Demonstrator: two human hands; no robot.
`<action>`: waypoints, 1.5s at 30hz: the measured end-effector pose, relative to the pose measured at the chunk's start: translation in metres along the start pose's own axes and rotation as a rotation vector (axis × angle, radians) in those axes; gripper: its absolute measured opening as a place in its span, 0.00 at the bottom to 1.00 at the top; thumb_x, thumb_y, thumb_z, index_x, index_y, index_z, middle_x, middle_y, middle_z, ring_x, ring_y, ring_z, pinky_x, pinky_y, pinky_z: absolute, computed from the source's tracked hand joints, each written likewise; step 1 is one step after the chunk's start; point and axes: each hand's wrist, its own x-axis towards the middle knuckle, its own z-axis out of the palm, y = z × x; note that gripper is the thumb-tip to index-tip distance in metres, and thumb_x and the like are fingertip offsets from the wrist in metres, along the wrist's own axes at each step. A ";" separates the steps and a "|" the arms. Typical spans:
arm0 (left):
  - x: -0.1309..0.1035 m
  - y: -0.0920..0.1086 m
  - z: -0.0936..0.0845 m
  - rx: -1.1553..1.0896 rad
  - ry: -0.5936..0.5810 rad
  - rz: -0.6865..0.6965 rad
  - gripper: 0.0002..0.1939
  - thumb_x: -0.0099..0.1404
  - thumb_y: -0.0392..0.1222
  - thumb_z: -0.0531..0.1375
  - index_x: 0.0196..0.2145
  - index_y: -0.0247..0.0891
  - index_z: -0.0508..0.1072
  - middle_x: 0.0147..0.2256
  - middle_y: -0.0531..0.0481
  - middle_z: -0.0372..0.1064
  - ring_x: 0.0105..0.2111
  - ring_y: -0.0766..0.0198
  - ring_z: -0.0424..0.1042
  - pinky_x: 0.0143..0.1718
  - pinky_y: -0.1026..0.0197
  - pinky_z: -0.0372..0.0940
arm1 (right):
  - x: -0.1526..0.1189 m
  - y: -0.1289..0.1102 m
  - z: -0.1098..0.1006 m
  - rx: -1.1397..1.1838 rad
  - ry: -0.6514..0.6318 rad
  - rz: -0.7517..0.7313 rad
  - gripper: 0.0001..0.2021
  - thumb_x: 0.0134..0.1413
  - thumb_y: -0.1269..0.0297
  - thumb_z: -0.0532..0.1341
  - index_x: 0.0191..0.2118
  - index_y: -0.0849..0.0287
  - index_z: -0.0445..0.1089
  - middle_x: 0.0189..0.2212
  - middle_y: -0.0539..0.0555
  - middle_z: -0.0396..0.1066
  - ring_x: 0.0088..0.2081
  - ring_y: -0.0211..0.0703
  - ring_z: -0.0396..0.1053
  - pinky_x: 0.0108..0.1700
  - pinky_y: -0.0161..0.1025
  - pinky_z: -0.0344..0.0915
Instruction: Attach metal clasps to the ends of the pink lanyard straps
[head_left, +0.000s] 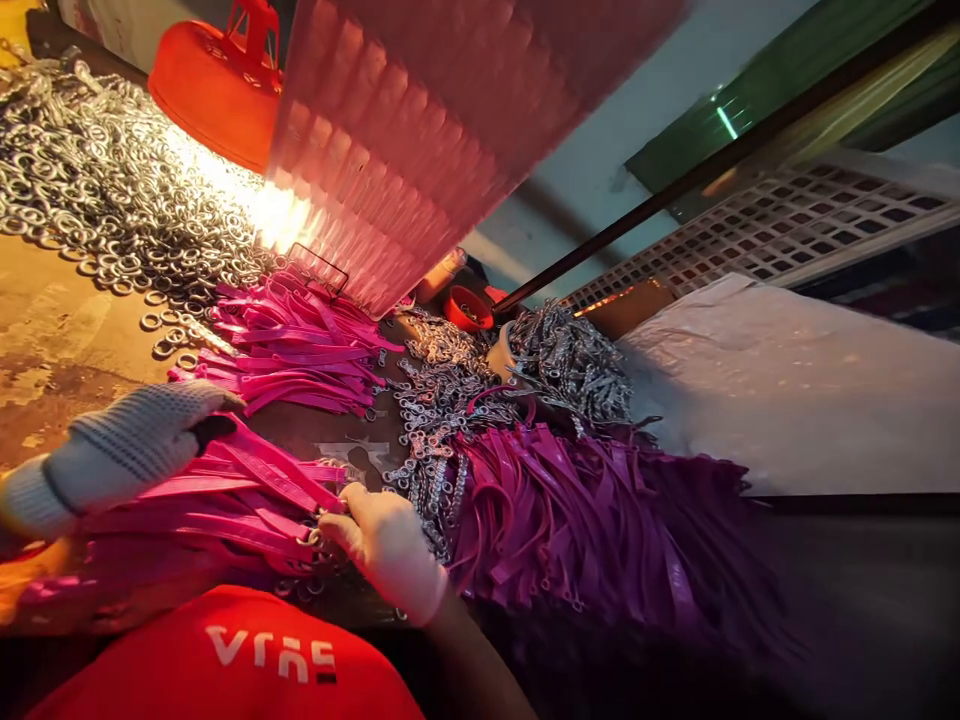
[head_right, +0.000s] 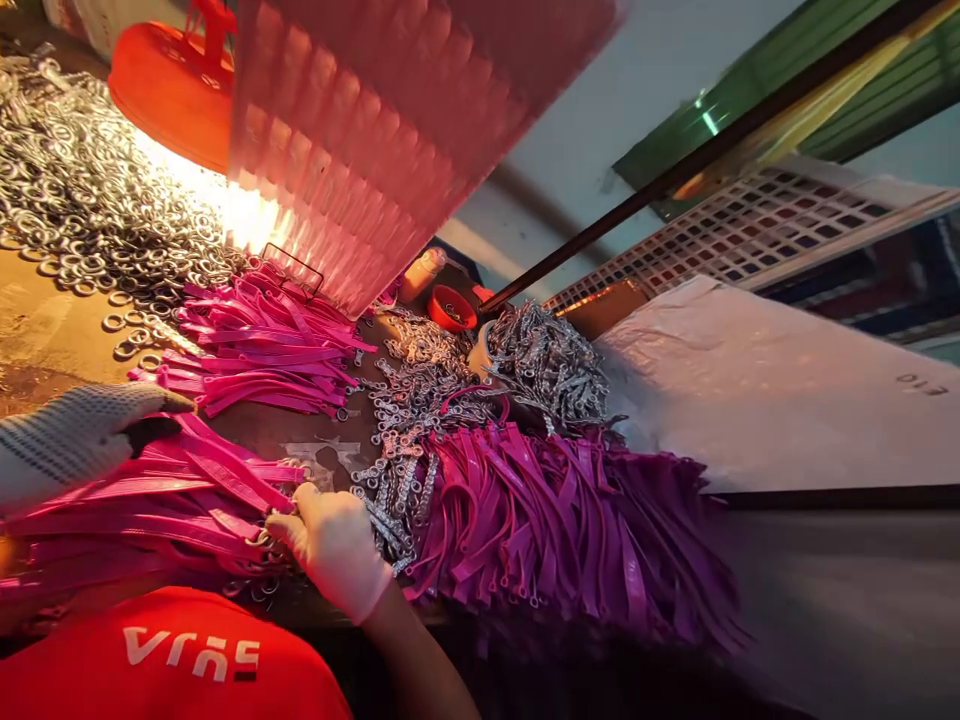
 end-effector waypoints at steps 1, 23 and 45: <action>-0.002 -0.001 0.000 -0.123 0.009 -0.067 0.14 0.51 0.36 0.59 0.35 0.39 0.81 0.32 0.48 0.79 0.32 0.57 0.74 0.35 0.61 0.69 | 0.003 0.012 0.000 0.025 -0.019 -0.002 0.18 0.69 0.48 0.56 0.37 0.57 0.70 0.28 0.52 0.75 0.31 0.41 0.71 0.33 0.35 0.54; -0.024 0.020 0.085 -1.467 -0.111 -0.717 0.19 0.55 0.29 0.70 0.45 0.33 0.76 0.36 0.45 0.74 0.26 0.69 0.72 0.18 0.73 0.61 | 0.038 0.100 0.027 -0.030 0.156 0.551 0.11 0.66 0.69 0.53 0.48 0.64 0.69 0.42 0.62 0.75 0.44 0.47 0.73 0.47 0.40 0.67; -0.044 0.041 0.091 -1.154 -0.011 -0.521 0.19 0.57 0.43 0.71 0.45 0.35 0.75 0.32 0.49 0.74 0.25 0.70 0.69 0.23 0.70 0.63 | -0.005 -0.063 0.011 1.469 0.477 0.521 0.11 0.49 0.65 0.65 0.41 0.57 0.73 0.26 0.45 0.68 0.24 0.33 0.61 0.26 0.32 0.61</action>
